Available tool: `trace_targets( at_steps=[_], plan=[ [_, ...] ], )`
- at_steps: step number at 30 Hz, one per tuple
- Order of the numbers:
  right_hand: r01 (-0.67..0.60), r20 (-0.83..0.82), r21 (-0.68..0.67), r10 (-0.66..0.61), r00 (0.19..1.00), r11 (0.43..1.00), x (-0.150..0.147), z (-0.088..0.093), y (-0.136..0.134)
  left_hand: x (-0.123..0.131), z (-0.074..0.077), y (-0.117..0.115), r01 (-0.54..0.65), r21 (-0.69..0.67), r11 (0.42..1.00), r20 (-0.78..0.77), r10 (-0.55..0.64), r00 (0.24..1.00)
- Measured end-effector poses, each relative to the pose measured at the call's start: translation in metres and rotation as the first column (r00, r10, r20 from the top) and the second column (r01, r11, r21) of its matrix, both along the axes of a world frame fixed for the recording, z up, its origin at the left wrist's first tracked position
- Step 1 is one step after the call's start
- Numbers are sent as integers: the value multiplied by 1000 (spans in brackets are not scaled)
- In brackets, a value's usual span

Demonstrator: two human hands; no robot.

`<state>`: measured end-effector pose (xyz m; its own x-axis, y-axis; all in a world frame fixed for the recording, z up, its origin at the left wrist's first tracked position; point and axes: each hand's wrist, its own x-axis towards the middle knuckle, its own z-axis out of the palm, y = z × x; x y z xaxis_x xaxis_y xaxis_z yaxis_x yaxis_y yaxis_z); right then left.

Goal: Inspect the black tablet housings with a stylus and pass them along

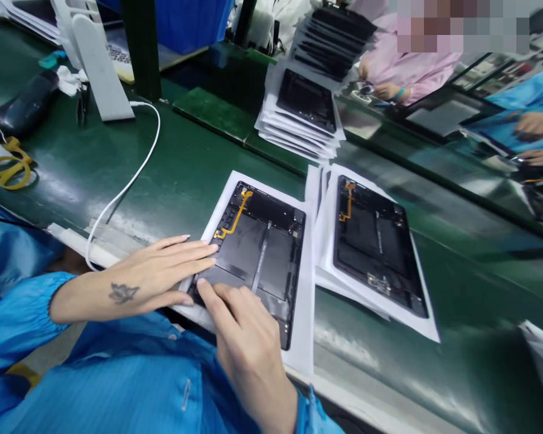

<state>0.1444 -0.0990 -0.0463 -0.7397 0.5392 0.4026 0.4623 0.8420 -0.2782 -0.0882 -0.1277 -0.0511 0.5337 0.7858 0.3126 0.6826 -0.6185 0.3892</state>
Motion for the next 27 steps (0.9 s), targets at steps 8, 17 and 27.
trace_targets(
  at_steps=[8,17,27],
  plan=[
    [11,36,72,-14,999,997,-4,-3,0,1,-3,2,-9,42,999,44,7,999],
    [15,25,115,-18,1000,993,-8,-5,-1,2,-13,1,-21,88,996,-46,25,999],
    [-186,226,217,136,965,958,-14,20,8,4,-15,2,-26,101,995,-38,30,999]
  ],
)
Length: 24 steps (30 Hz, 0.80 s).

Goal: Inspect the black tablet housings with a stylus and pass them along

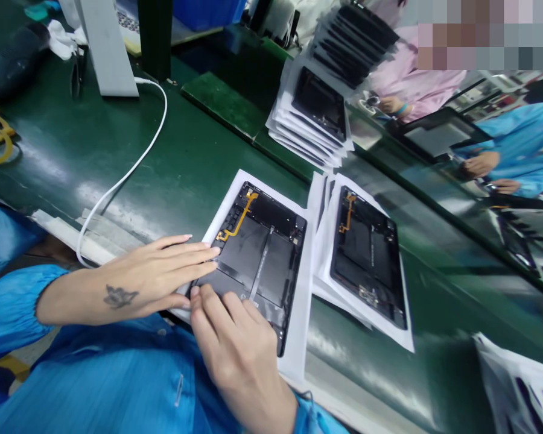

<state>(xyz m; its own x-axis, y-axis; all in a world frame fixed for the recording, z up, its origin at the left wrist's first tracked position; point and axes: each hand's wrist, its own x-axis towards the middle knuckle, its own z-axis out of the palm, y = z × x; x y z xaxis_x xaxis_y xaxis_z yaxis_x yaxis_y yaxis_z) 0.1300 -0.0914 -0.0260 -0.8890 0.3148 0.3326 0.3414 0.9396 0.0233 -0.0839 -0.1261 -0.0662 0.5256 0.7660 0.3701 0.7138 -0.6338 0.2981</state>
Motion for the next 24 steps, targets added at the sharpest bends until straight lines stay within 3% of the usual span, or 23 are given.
trace_targets(
  at_steps=[6,14,20,24],
  plan=[
    [-37,108,31,34,994,999,-6,10,7,-1,7,3,18,-10,1000,-1,-18,1000],
    [-83,181,-105,102,978,991,-7,19,19,-1,4,3,26,-19,999,-25,-27,999],
    [-75,162,10,72,984,997,-13,14,19,-2,2,3,28,-22,999,-8,-28,1000],
    [26,33,-80,-24,999,996,5,12,6,-6,0,-4,-38,23,999,72,36,997]
  ],
)
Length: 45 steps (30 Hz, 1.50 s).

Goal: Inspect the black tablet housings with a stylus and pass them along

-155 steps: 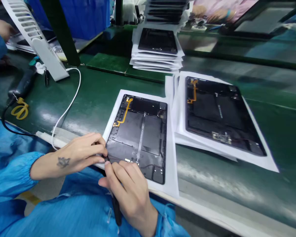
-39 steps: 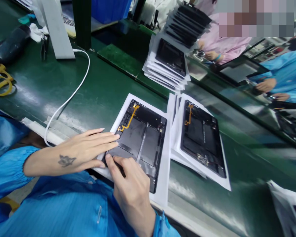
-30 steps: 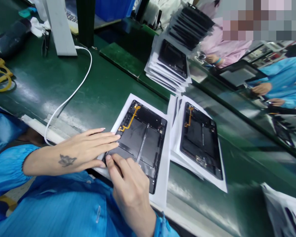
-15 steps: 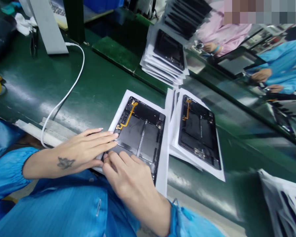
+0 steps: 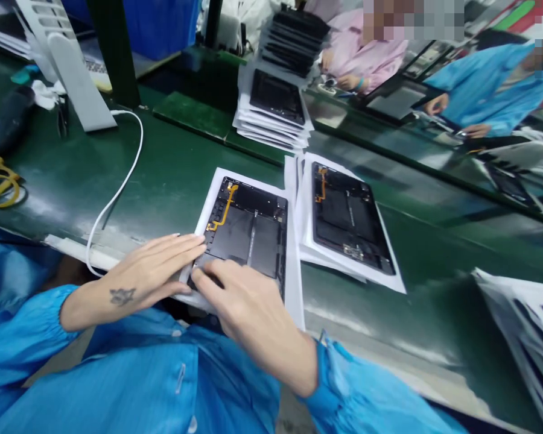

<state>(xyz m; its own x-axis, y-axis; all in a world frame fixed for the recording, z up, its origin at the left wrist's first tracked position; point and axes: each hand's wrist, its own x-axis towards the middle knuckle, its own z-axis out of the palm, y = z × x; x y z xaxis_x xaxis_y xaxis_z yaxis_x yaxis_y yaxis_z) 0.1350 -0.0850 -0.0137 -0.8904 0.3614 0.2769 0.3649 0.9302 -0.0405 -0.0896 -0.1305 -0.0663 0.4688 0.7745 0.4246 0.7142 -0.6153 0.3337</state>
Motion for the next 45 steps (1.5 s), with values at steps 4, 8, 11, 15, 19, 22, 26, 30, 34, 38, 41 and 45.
trace_targets(
  at_steps=[4,8,11,15,19,22,26,30,34,38,41,45],
  plan=[
    [294,-503,-247,-382,775,923,22,-7,-32,-5,-7,-14,-73,121,990,103,60,993],
    [73,-633,-650,-592,500,756,24,-17,-47,-8,-8,-23,-67,140,988,103,52,993],
    [-25,-622,-638,-496,606,770,22,-23,-43,-6,-6,-24,-58,173,983,71,46,996],
    [-7,-657,-439,-316,685,899,20,-36,-41,-1,-4,-25,-51,185,981,8,50,999],
    [63,-622,-198,-175,763,978,15,-54,-43,3,-4,-22,-37,214,976,-30,44,999],
    [72,-597,-96,-115,794,993,11,-65,-44,5,-5,-18,-3,255,967,-33,12,999],
    [98,-550,-87,-130,825,991,13,-72,-43,7,-6,-17,6,244,970,-13,-3,1000],
    [186,-538,-68,-193,820,980,19,-67,-47,8,-4,-19,-13,230,973,-23,18,1000],
    [250,-543,-113,-270,795,962,31,-60,-56,12,2,-18,-15,252,968,-102,42,994],
    [217,-586,-279,-345,734,936,37,-48,-53,21,5,-19,-28,353,935,-169,93,981],
    [129,-557,-510,-441,704,851,25,-36,-38,29,3,-21,-48,380,924,-231,145,962],
    [40,-530,-629,-466,708,777,3,-29,-20,35,0,-25,-77,384,920,-261,188,947]
  ],
)
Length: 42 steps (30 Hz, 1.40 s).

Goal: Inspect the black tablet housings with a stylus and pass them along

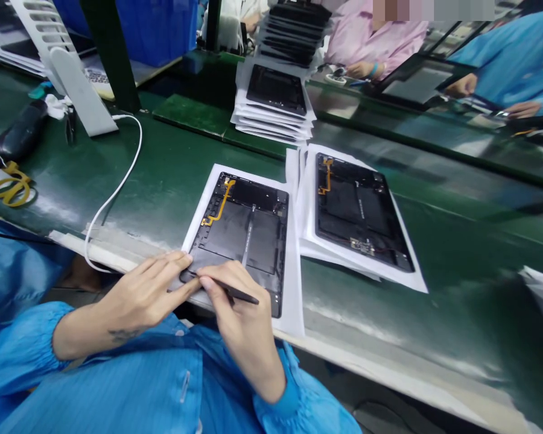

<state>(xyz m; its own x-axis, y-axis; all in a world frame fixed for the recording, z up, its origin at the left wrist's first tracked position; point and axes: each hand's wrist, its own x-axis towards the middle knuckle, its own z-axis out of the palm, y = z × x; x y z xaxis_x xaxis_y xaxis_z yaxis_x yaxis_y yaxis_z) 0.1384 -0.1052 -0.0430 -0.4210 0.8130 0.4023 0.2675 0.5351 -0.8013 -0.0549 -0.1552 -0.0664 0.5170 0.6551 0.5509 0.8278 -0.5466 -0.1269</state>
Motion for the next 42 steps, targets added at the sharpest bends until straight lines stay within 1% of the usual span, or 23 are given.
trace_targets(
  at_steps=[5,10,12,14,17,20,22,26,29,33,37,42],
  plan=[
    [-21,35,21,21,999,1000,-4,-3,3,3,-1,-1,-32,8,999,19,32,999],
    [-62,85,49,58,995,997,-5,1,3,4,0,-1,-32,-24,999,27,32,999],
    [-78,100,63,72,992,995,-6,2,3,-1,1,0,-7,-13,1000,40,7,999],
    [-96,108,75,87,990,993,-7,2,4,-9,2,2,54,-4,999,80,-54,995],
    [-111,105,86,102,989,990,-7,1,4,-22,2,3,149,-22,989,203,-142,969],
    [-91,79,76,85,993,993,-5,-1,4,-28,1,4,155,-72,985,273,-130,953],
    [-62,60,63,59,996,996,-3,-2,3,-28,3,7,141,-82,987,252,-116,961],
    [-2,23,48,1,1000,999,0,-4,2,-26,7,13,148,-37,988,132,-142,981],
    [-10,33,46,9,999,999,0,-3,1,-28,8,16,173,-8,985,50,-172,984],
    [-43,58,64,40,998,997,-3,-1,2,-31,9,16,198,-9,980,-19,-198,980],
    [-65,71,71,60,996,995,-3,-1,3,-31,9,16,210,2,978,-19,-210,977],
    [-134,90,88,126,988,987,-5,-2,4,-31,8,17,215,-25,976,23,-215,976]
  ],
)
